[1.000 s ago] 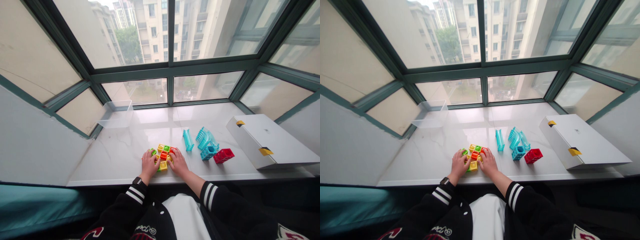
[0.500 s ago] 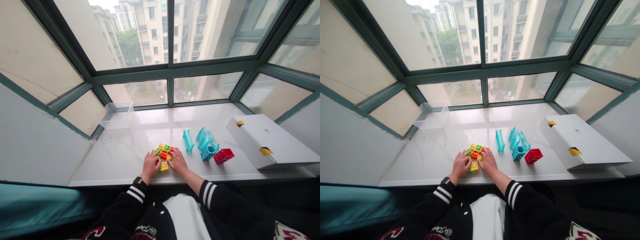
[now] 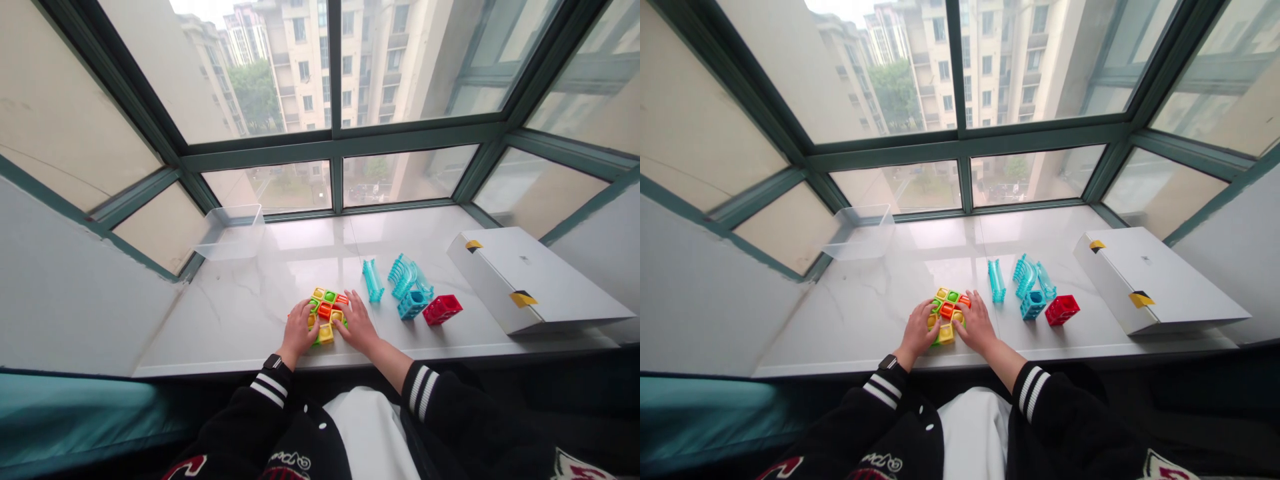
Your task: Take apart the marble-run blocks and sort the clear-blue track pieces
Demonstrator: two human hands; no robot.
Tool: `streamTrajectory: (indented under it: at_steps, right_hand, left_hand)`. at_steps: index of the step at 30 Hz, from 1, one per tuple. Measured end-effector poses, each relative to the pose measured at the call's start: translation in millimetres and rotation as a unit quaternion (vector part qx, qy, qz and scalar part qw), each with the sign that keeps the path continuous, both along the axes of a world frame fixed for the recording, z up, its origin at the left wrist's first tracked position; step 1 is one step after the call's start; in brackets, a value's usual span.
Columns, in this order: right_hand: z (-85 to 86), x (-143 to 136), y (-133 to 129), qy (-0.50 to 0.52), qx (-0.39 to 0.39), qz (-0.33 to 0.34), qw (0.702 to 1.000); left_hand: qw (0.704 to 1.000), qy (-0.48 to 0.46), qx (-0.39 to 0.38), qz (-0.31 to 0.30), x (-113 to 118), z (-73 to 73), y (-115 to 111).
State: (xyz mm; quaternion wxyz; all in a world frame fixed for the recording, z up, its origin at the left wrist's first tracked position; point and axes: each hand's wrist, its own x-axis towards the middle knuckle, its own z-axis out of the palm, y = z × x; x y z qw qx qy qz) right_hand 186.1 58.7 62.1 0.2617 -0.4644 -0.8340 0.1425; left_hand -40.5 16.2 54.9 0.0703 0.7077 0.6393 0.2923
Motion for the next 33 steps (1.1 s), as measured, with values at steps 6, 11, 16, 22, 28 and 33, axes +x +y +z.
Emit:
streamTrajectory:
  at_steps: [6,11,16,22,28,33]
  right_hand:
    - [74.2,98.4,28.7,0.061,0.113,-0.12,0.984]
    - [64.9,158.2,38.4,-0.088,0.05,-0.154,0.983]
    - [45.1,160.3,33.8,-0.163,-0.011,-0.136,0.977]
    - [89.2,132.6,16.3,-0.039,-0.065,-0.032,0.997]
    - [113.7,82.3,-5.0,0.161,-0.094,0.021,0.982]
    - [85.2,63.3,-5.8,0.175,-0.146,0.067,0.971]
  left_hand:
    - [0.999,-0.043,0.011,-0.004,-4.5,3.4,0.2]
    - [0.994,-0.104,0.037,0.022,0.9,10.4,1.3]
    - [0.991,-0.13,0.039,-0.015,21.0,28.5,-2.5]
    - [0.984,-0.126,0.03,-0.12,58.0,51.1,-11.7]
    - [0.978,-0.062,0.02,-0.2,84.9,63.6,-13.0]
    - [0.99,0.001,-0.041,-0.134,69.6,53.0,-14.3]
